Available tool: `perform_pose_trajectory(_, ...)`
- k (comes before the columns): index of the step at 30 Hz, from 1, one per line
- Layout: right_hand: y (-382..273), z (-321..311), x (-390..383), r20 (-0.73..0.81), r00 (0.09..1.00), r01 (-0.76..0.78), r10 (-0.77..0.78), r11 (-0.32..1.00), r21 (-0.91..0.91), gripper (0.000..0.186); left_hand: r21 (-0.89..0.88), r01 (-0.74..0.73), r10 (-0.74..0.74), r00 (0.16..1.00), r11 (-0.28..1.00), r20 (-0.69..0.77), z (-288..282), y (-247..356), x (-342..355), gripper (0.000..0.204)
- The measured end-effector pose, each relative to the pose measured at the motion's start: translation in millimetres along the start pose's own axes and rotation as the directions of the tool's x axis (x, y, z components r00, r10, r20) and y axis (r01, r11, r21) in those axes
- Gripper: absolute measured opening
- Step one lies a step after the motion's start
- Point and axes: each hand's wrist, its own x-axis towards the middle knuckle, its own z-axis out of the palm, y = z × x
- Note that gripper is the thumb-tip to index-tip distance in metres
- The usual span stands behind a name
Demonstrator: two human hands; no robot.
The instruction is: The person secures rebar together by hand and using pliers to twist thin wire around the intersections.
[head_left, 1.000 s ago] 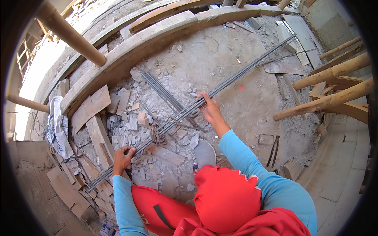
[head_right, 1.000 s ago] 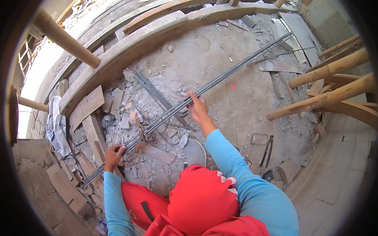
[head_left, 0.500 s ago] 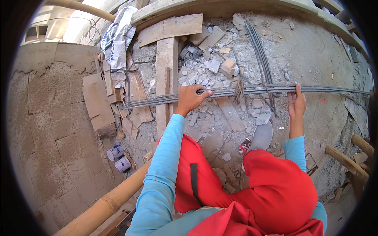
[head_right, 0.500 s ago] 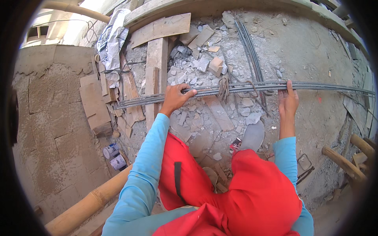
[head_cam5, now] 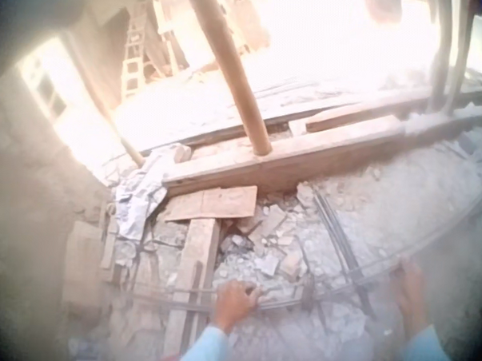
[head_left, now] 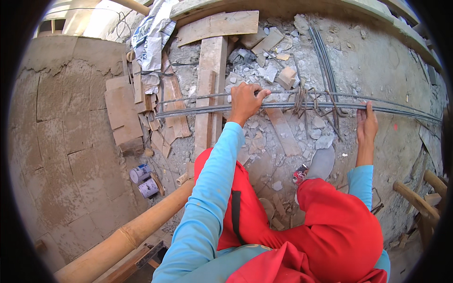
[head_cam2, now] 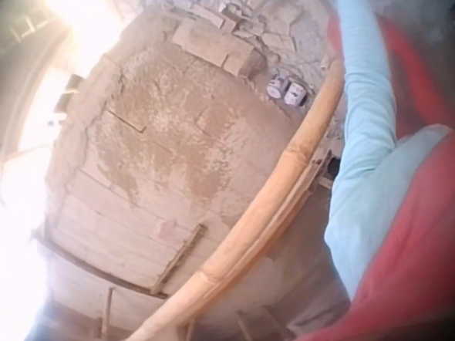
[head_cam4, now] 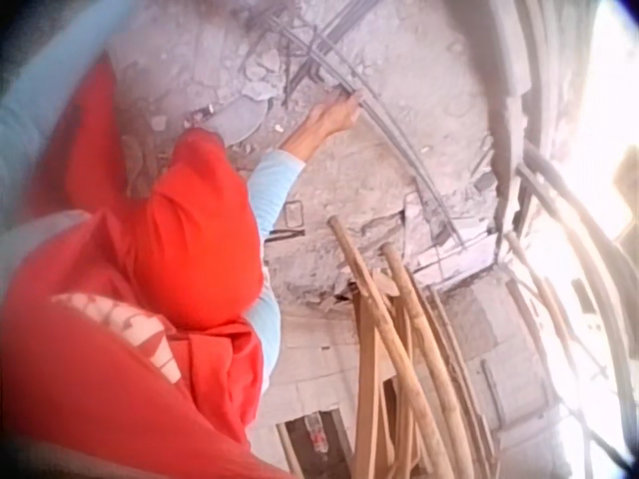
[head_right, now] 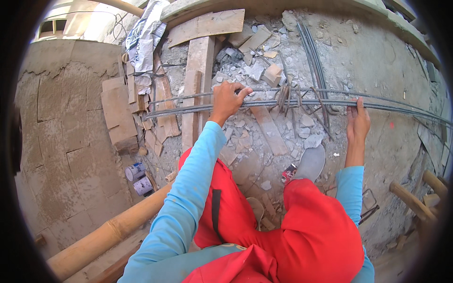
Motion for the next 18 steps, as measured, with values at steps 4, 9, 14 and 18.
perform_pose_trajectory(4, -8, -3, -1, -0.059, 0.998, 0.012, -0.012, 1.0, -0.007, 0.033, -0.007, -0.028, 0.028, 0.999, 1.0, -0.027, 2, -1, -2, 0.036)
perform_pose_trajectory(9, -2, 10, -5, -0.055, 0.998, 0.028, -0.031, 0.998, -0.048, 0.023, -0.022, -0.033, 0.031, 0.998, 0.999, -0.063, 6, -9, -2, 0.033)
perform_pose_trajectory(14, -3, 10, -11, -0.014, 0.997, 0.078, -0.08, 0.991, -0.107, 0.028, -0.015, -0.052, 0.051, 0.996, 0.999, -0.075, 14, -8, 5, 0.031)
perform_pose_trajectory(18, 17, 17, -47, 0.097, 0.994, -0.052, 0.05, 0.999, 0.013, 0.034, -0.053, -0.06, 0.054, 0.992, 0.997, -0.113, 15, -16, -3, 0.027)
